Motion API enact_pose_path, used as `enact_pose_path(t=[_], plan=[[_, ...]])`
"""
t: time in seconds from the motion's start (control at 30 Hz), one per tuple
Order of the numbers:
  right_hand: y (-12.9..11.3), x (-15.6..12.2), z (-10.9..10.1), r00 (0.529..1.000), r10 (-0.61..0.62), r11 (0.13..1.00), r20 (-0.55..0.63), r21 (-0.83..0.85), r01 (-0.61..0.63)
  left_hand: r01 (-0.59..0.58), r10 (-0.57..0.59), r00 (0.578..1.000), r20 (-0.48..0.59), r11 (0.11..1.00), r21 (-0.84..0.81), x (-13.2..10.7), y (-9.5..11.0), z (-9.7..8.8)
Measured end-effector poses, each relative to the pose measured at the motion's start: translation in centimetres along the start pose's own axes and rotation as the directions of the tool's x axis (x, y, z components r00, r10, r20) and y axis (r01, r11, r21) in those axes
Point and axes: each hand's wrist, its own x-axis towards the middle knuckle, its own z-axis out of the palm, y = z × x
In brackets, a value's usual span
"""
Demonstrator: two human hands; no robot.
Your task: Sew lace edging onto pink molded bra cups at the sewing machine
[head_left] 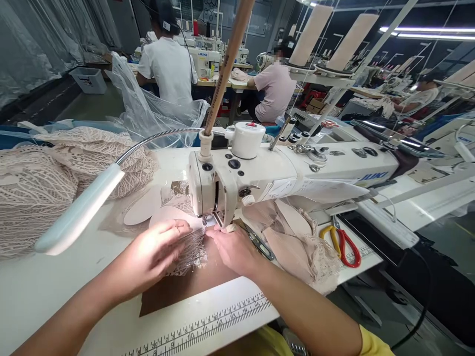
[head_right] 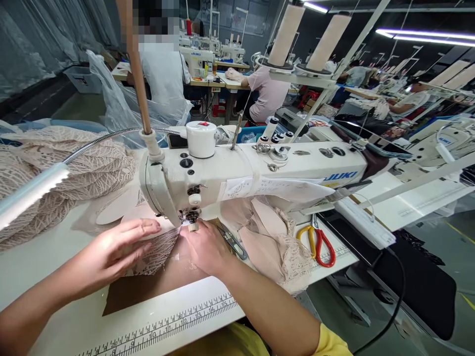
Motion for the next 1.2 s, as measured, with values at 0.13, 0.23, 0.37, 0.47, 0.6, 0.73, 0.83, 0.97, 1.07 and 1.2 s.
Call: enact_pose_path(t=[0.13,0.23,0.37,0.47,0.6,0.73,0.83,0.97,1.07,1.2], plan=[[0.0,-0.1,-0.3,0.998,-0.064,0.998,0.027,0.023,0.064,0.063,-0.065,0.992,0.112,0.998,0.019,-0.4,1.0,0.9],[-0.1,-0.2,-0.4,0.992,-0.122,0.992,0.045,0.042,0.120,0.166,-0.174,0.983,0.068,0.981,0.103,-0.3,0.0,2.6],[-0.1,-0.2,-0.5,0.983,-0.158,0.986,0.097,0.068,0.152,0.221,-0.218,0.971,0.102,0.975,-0.016,-0.1,-1.4,2.9],[-0.1,-0.2,-0.4,0.977,-0.165,0.985,0.135,0.079,0.155,0.239,-0.224,0.964,0.144,0.966,-0.097,0.0,-1.5,2.1],[0.1,-0.2,-0.1,0.987,-0.145,0.986,0.069,0.099,0.138,0.226,-0.194,0.963,0.189,0.960,-0.165,0.1,-1.4,1.4],[0.1,-0.1,0.0,0.996,-0.092,0.991,0.002,0.095,0.091,0.166,-0.137,0.975,0.176,0.973,-0.160,0.1,-1.2,1.4],[0.1,-0.1,0.0,0.990,-0.125,0.991,0.062,0.063,0.122,0.130,-0.107,0.980,0.165,0.982,-0.134,0.0,-1.3,1.3],[0.0,-0.1,-0.3,0.982,-0.136,0.991,0.127,0.032,0.133,0.084,-0.060,0.979,0.193,0.989,-0.118,-0.7,-1.2,0.9],[-0.1,-0.1,-0.6,0.980,-0.149,0.989,0.133,0.027,0.146,0.065,-0.050,0.976,0.212,0.996,-0.064,-1.6,-0.5,0.4],[-0.4,0.0,-0.7,0.984,-0.114,0.993,0.138,-0.022,0.118,0.069,-0.054,0.974,0.221,0.996,-0.062,-1.6,0.7,-0.1]])
